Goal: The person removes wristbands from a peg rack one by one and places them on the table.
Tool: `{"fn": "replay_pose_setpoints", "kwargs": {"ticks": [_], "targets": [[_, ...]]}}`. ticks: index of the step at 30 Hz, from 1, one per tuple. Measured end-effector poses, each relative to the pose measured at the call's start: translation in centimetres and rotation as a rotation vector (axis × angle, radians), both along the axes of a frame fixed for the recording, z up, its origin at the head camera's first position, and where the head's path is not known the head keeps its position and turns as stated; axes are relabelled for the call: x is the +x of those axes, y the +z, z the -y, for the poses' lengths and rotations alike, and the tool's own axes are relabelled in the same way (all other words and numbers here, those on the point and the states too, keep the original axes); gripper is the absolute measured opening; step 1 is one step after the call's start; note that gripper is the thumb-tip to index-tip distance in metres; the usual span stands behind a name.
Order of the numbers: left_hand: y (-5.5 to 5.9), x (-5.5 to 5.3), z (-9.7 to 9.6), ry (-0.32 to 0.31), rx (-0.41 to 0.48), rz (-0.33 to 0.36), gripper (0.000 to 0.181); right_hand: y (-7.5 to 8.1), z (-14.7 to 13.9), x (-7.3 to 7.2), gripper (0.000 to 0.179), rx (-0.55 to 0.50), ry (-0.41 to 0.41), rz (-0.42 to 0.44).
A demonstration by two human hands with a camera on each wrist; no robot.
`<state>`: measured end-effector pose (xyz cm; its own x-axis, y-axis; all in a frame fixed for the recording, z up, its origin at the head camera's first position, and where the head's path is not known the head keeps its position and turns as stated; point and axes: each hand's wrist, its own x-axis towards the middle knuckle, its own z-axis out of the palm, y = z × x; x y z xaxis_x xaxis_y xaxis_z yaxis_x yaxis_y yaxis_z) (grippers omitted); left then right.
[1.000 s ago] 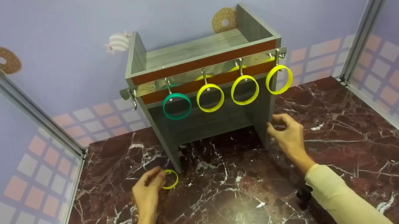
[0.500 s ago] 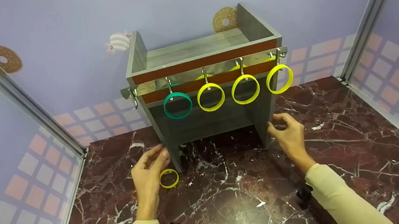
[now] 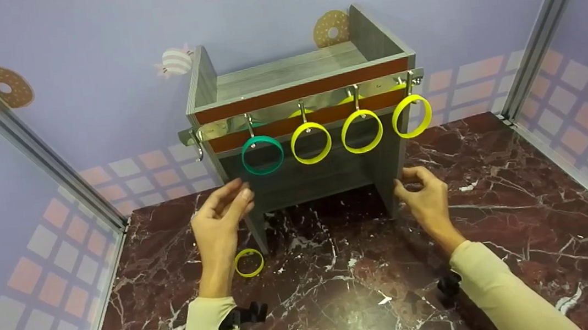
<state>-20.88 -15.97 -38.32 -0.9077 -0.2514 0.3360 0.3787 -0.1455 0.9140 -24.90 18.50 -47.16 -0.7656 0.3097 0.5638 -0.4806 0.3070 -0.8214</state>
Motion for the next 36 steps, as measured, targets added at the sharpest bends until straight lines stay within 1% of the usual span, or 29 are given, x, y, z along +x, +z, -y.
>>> {"fn": "replay_pose_setpoints", "kwargs": {"ticks": [5, 11, 16, 21, 32, 36], "targets": [[0.8, -0.4, -0.8, -0.005, 0.018, -0.044, 0.027, 0.0, 0.0, 0.0, 0.016, -0.005, 0.005, 0.001], [1.3, -1.0, -1.8, -0.014, 0.019, -0.092, 0.029, 0.0, 0.0, 0.0, 0.017, -0.003, -0.005, -0.005], [1.6, -1.3, -2.1, 0.0, 0.041, -0.116, 0.021, 0.0, 0.0, 0.0, 0.017, 0.0, -0.013, 0.002], [2.0, -1.3, -2.0, 0.018, 0.059, -0.136, 0.016, -0.1, 0.1, 0.0, 0.017, 0.009, -0.023, -0.004], [3.4, -1.0, -2.5, 0.042, 0.086, -0.192, 0.017, -0.1, 0.1, 0.1, 0.016, -0.008, -0.005, 0.003], [3.8, -0.8, -2.8, 0.042, 0.09, -0.213, 0.018, -0.1, 0.1, 0.0, 0.016, 0.006, -0.014, -0.005]]}}
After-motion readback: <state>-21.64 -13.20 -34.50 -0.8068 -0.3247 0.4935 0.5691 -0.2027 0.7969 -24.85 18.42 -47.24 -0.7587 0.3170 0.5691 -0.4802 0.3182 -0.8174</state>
